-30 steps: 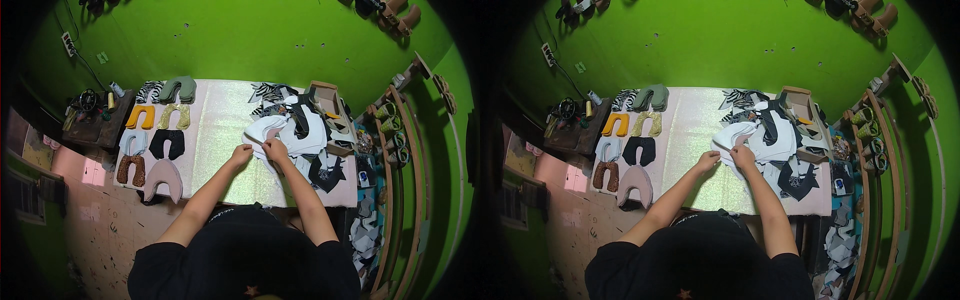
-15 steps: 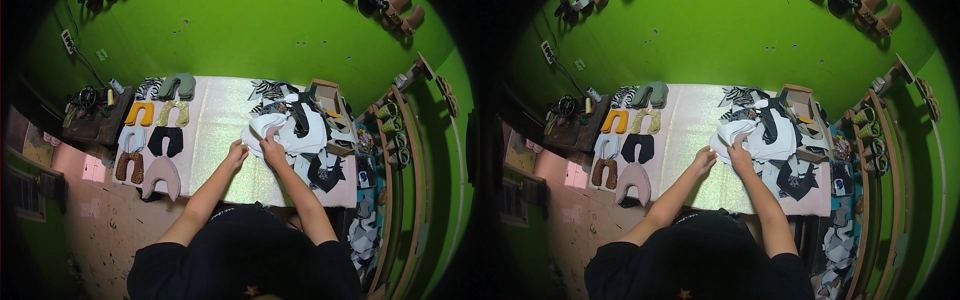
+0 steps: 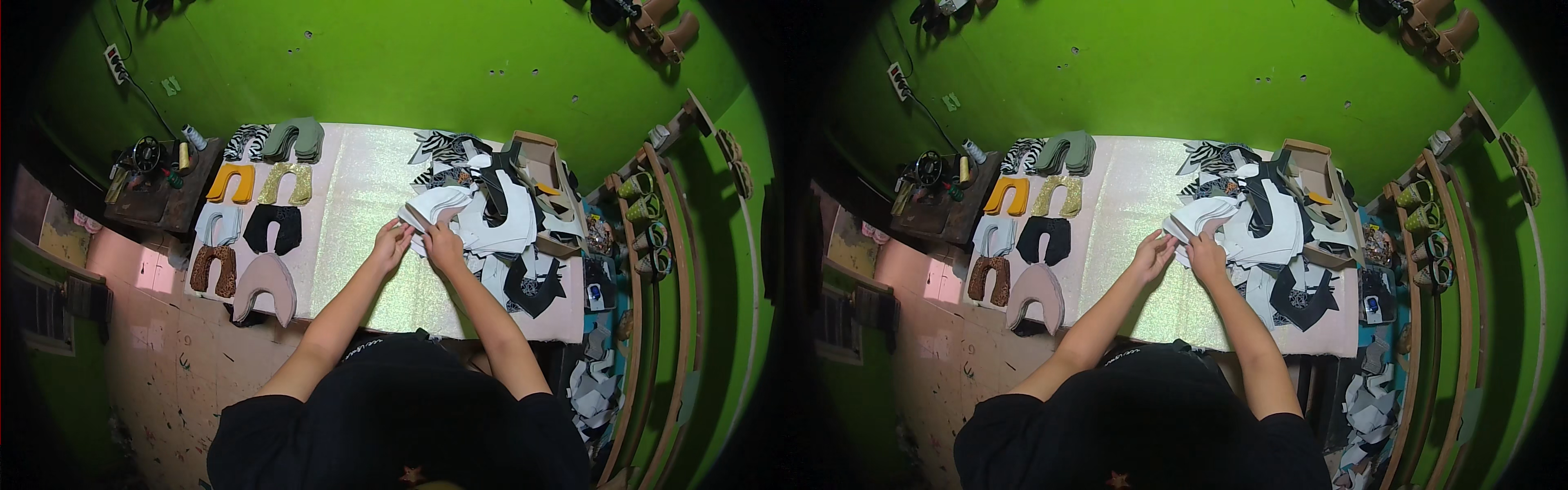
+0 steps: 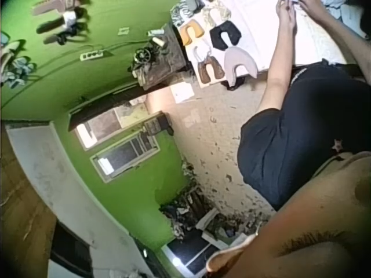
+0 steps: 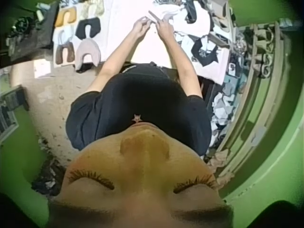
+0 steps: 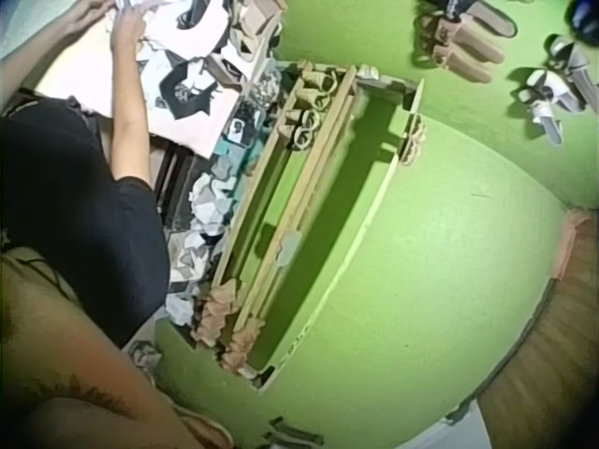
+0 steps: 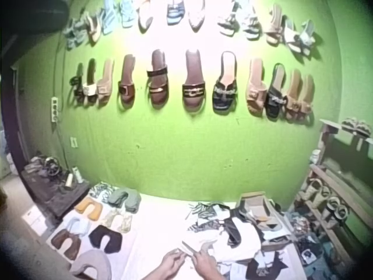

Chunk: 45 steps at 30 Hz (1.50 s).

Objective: Organizing and stacking various colored and patterned shoe upper components on a work table.

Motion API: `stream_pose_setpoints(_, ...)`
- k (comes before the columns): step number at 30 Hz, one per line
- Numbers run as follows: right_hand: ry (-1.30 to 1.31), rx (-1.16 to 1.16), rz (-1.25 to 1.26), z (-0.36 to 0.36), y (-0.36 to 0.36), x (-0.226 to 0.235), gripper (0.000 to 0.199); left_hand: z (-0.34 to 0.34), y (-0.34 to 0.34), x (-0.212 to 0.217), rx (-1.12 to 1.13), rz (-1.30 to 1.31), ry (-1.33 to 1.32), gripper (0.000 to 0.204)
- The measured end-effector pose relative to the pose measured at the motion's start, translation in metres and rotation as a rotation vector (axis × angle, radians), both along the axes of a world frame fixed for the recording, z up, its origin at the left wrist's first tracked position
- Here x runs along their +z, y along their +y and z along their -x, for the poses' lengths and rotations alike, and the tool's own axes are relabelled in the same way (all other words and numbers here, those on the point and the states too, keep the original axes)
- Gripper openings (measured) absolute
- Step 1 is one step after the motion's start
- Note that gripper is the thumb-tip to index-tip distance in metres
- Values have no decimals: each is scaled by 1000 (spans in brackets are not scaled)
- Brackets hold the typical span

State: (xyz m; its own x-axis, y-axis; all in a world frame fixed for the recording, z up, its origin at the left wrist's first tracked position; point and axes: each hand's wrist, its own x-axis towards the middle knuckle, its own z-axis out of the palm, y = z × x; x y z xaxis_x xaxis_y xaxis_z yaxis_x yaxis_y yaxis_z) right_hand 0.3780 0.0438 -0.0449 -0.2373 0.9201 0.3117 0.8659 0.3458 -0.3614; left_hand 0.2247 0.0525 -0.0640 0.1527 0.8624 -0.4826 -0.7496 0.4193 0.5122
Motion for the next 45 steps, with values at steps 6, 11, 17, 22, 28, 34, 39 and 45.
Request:
stream_pose_setpoints(6,84,-91,43,-3,6,-3,13,-7,1,2,-167,-93,75,48)
stream_pose_setpoints(11,204,-116,148,1,7,8,12,-8,6,-11,-374,-153,245,40)
stream_pose_setpoints(17,416,-314,-13,-11,19,18,12,-22,-1,-4,-526,-360,550,53)
stream_pose_setpoints(22,450,-360,-242,-26,35,48,15,-21,1,-2,-592,-419,646,55)
stream_pose_setpoints(28,577,-301,-431,-25,40,108,13,-12,-2,31,-565,-356,559,60)
stream_pose_setpoints(34,251,204,-504,29,9,133,12,22,-10,74,-247,-312,-119,83)
stream_pose_setpoints(39,246,476,-283,90,-28,115,23,75,-24,94,-185,-453,-339,67)
stream_pose_setpoints(45,760,291,-101,154,-34,110,20,143,-59,82,1,-306,-247,46)
